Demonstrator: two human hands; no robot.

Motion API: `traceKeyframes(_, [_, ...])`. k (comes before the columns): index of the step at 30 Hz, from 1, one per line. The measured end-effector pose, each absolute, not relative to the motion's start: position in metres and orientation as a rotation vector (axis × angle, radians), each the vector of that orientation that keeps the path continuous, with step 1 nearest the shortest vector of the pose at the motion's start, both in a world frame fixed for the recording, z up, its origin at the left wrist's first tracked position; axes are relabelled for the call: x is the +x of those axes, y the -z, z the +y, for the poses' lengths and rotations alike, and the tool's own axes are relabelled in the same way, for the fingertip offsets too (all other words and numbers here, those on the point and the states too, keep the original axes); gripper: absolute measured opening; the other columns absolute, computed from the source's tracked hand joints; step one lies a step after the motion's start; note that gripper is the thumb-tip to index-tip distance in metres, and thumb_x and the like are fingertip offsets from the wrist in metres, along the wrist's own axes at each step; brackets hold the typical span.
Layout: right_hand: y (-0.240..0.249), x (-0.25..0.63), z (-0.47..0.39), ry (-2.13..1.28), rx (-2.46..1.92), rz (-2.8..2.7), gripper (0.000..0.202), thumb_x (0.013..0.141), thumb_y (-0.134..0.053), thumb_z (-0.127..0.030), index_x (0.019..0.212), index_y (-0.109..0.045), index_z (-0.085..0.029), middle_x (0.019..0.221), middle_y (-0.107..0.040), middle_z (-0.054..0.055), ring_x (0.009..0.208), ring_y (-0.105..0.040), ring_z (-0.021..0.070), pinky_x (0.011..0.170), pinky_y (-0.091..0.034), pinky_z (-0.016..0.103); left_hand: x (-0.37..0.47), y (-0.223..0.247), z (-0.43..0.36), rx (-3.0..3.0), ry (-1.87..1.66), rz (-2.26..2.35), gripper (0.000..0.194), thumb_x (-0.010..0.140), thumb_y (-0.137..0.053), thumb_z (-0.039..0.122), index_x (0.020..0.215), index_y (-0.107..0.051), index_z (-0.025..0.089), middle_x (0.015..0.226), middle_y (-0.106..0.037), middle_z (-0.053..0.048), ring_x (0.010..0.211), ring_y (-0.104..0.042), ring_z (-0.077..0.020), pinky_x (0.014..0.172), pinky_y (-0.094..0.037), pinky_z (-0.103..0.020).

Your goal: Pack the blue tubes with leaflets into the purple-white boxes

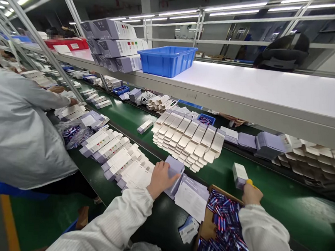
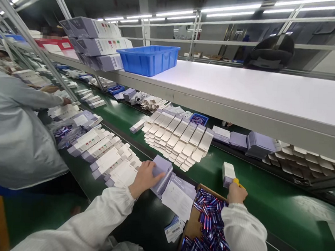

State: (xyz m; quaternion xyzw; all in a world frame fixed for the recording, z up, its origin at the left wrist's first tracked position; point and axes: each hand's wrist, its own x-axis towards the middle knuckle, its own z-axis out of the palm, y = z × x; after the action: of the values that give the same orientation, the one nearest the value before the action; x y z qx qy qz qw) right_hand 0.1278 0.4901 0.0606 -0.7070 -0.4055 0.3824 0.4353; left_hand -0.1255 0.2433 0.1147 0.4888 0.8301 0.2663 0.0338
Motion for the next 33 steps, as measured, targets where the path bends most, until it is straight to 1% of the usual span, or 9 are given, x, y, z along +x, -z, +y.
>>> traceKeyframes(3, [-0.059, 0.122, 0.486, -0.833, -1.946, -1.175, 0.03, 0.058, -0.053, -0.018, 0.085, -0.057, -0.008, 0.091, -0.056, 0.025, 0.1, -0.047, 0.0401, 0.081, -0.033, 0.053, -0.12, -0.107, 0.259, 1.515, -0.697, 2.56, 0.056, 0.067, -0.045, 0.062, 0.094, -0.051, 0.013, 0.093, -0.05, -0.011, 0.089, -0.046, -0.0267, 0.075, -0.039, -0.039])
traceKeyframes(5, [-0.055, 0.118, 0.464, -0.798, -1.93, -1.343, 0.03, 0.06, -0.055, -0.023, 0.087, -0.06, -0.011, 0.091, -0.059, 0.02, 0.098, -0.049, 0.0358, 0.085, -0.033, 0.048, -0.118, -0.103, 0.265, 1.483, -0.689, 2.539, 0.049, 0.065, -0.052, 0.055, 0.09, -0.053, 0.013, 0.093, -0.051, -0.012, 0.09, -0.045, -0.0283, 0.077, -0.038, -0.04])
traceKeyframes(8, [-0.045, 0.106, 0.406, -0.8, -1.559, -1.928, 0.029, 0.067, -0.053, -0.032, 0.089, -0.061, -0.016, 0.089, -0.062, 0.011, 0.089, -0.053, 0.0264, 0.083, -0.037, 0.038, -0.123, -0.102, 0.27, 1.345, -0.833, 2.455, 0.027, 0.068, -0.054, 0.039, 0.078, -0.055, 0.015, 0.089, -0.054, -0.012, 0.091, -0.046, -0.0281, 0.081, -0.035, -0.039])
traceKeyframes(11, [-0.032, 0.086, 0.343, -0.587, -1.067, -2.586, 0.036, 0.071, -0.052, -0.034, 0.1, -0.06, -0.015, 0.102, -0.058, 0.011, 0.096, -0.048, 0.0261, 0.085, -0.034, 0.038, -0.138, -0.108, 0.267, 1.213, -0.935, 2.364, 0.016, 0.074, -0.045, 0.027, 0.065, -0.053, 0.016, 0.073, -0.056, -0.008, 0.077, -0.052, -0.0216, 0.074, -0.037, -0.033])
traceKeyframes(15, [-0.02, 0.066, 0.293, -0.147, -1.048, -2.93, 0.026, 0.071, -0.051, -0.015, 0.094, -0.063, -0.014, 0.109, -0.054, 0.013, 0.099, -0.045, 0.0279, 0.086, -0.03, 0.041, -0.165, -0.117, 0.241, 1.016, -1.119, 2.362, 0.022, 0.079, -0.036, 0.023, 0.063, -0.05, 0.018, 0.061, -0.054, -0.003, 0.061, -0.051, -0.0167, 0.06, -0.037, -0.027])
traceKeyframes(19, [-0.015, 0.06, 0.28, -0.023, -1.004, -3.009, 0.027, 0.074, -0.041, -0.005, 0.077, -0.066, -0.016, 0.097, -0.06, 0.011, 0.092, -0.048, 0.0248, 0.092, -0.022, 0.043, -0.179, -0.12, 0.192, 0.782, -1.396, 2.292, 0.031, 0.083, -0.03, 0.034, 0.081, -0.053, 0.014, 0.073, -0.059, -0.006, 0.065, -0.055, -0.0165, 0.057, -0.041, -0.027])
traceKeyframes(22, [-0.01, 0.059, 0.281, -0.098, -1.005, -2.951, 0.027, 0.071, -0.042, -0.003, 0.071, -0.065, -0.016, 0.089, -0.062, 0.009, 0.088, -0.051, 0.0221, 0.097, -0.017, 0.043, -0.177, -0.117, 0.156, 0.456, -1.704, 1.8, 0.036, 0.078, -0.045, 0.042, 0.101, -0.05, 0.014, 0.086, -0.062, -0.007, 0.07, -0.059, -0.0166, 0.061, -0.046, -0.027])
traceKeyframes(27, [-0.001, 0.064, 0.298, -0.276, -1.118, -2.741, 0.026, 0.067, -0.044, -0.004, 0.072, -0.064, -0.02, 0.084, -0.065, 0.003, 0.084, -0.056, 0.017, 0.089, -0.031, 0.034, -0.164, -0.103, 0.118, 0.127, -1.733, 1.254, 0.039, 0.064, -0.069, 0.029, 0.097, -0.053, 0.017, 0.086, -0.065, -0.006, 0.073, -0.061, -0.0188, 0.069, -0.049, -0.032])
traceKeyframes(33, [-0.047, 0.079, 0.284, -0.11, -0.99, -2.38, 0.026, 0.077, -0.039, -0.015, 0.095, -0.058, -0.013, 0.093, -0.064, 0.01, 0.09, -0.056, 0.0204, 0.085, -0.04, 0.038, -0.133, -0.086, 0.117, 0.102, -1.541, 1.131, 0.034, 0.071, -0.061, 0.037, 0.095, -0.058, 0.013, 0.086, -0.067, -0.01, 0.074, -0.062, -0.0192, 0.073, -0.048, -0.032])
